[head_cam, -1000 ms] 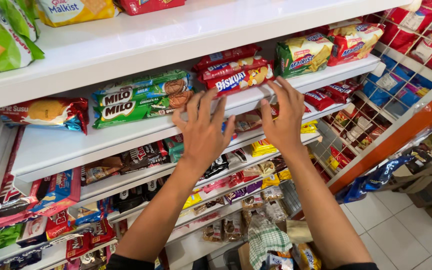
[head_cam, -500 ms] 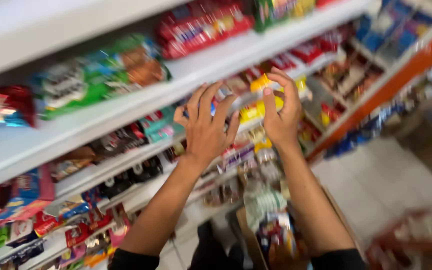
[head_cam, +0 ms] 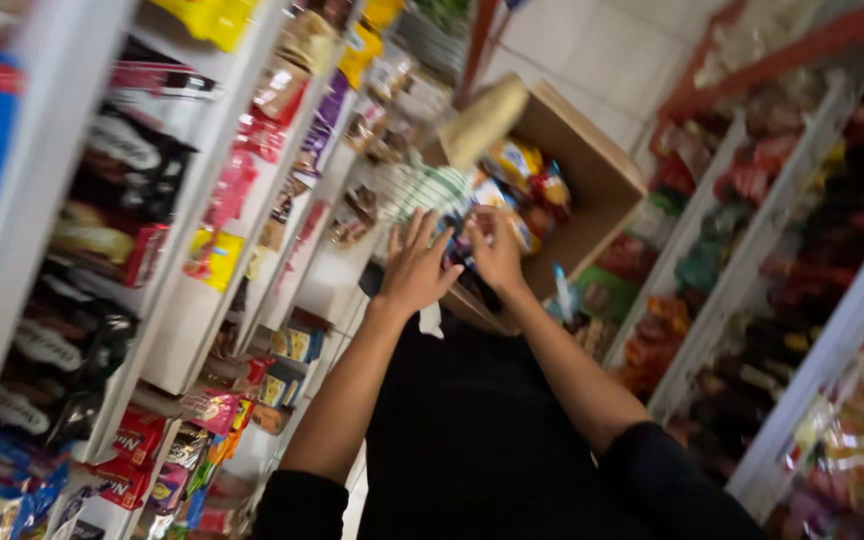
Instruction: The person takes packaged snacks from a cardboard box, wipes them with a cloth, scans them with a handheld barcode scanner, and places them on store shelves. The person handles multiple snack packages one at a time, repeating the wipe and scan sequence for each item.
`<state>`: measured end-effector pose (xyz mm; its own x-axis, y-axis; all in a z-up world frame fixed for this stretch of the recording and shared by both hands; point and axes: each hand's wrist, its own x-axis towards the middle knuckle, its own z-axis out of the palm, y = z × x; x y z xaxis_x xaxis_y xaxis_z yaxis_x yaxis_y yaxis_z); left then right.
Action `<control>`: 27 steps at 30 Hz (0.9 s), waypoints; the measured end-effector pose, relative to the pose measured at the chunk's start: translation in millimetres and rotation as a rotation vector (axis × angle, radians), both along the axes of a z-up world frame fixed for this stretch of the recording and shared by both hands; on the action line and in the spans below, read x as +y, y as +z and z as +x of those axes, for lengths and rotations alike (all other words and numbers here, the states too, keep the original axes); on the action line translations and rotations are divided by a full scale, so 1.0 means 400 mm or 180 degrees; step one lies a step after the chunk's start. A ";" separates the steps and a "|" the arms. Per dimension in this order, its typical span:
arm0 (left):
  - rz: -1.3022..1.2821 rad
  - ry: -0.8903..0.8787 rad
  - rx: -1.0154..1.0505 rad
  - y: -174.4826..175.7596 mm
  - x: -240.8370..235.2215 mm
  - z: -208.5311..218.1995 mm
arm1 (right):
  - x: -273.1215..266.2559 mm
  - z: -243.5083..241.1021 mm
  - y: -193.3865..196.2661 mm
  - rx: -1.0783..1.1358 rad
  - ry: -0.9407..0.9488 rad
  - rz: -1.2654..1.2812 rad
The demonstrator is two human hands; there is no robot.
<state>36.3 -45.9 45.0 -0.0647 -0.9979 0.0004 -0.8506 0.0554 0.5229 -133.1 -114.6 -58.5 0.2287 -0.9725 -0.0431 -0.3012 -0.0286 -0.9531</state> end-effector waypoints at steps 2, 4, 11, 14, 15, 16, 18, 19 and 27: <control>0.0313 -0.0229 -0.0344 -0.063 0.022 -0.004 | 0.044 -0.043 -0.033 0.0511 0.0524 0.0135; 0.0608 -0.0279 -0.0478 -0.095 0.040 -0.005 | 0.071 -0.066 -0.068 0.0763 0.1242 0.0859; 0.0735 -0.0305 -0.0384 -0.107 0.044 0.000 | 0.071 -0.099 -0.208 0.1982 0.1679 0.1214; 0.0745 -0.0233 -0.0384 -0.097 0.048 -0.009 | 0.061 -0.097 -0.261 0.2408 0.1544 0.1116; 0.0712 -0.0218 -0.0370 -0.096 0.046 -0.008 | 0.057 -0.086 -0.277 0.2509 0.1407 0.1164; 0.0684 -0.0210 -0.0348 -0.096 0.045 -0.008 | 0.055 -0.079 -0.290 0.2616 0.1263 0.1219; 0.0664 -0.0182 -0.0292 -0.095 0.041 -0.006 | 0.047 -0.041 -0.312 0.2604 0.0909 0.1302; 0.0673 -0.0161 -0.0257 -0.094 0.038 -0.005 | 0.037 -0.027 -0.321 0.2600 0.0727 0.1343; 0.0621 -0.0075 -0.0120 -0.104 0.043 -0.003 | -0.044 -0.002 -0.364 0.2240 0.0392 0.0311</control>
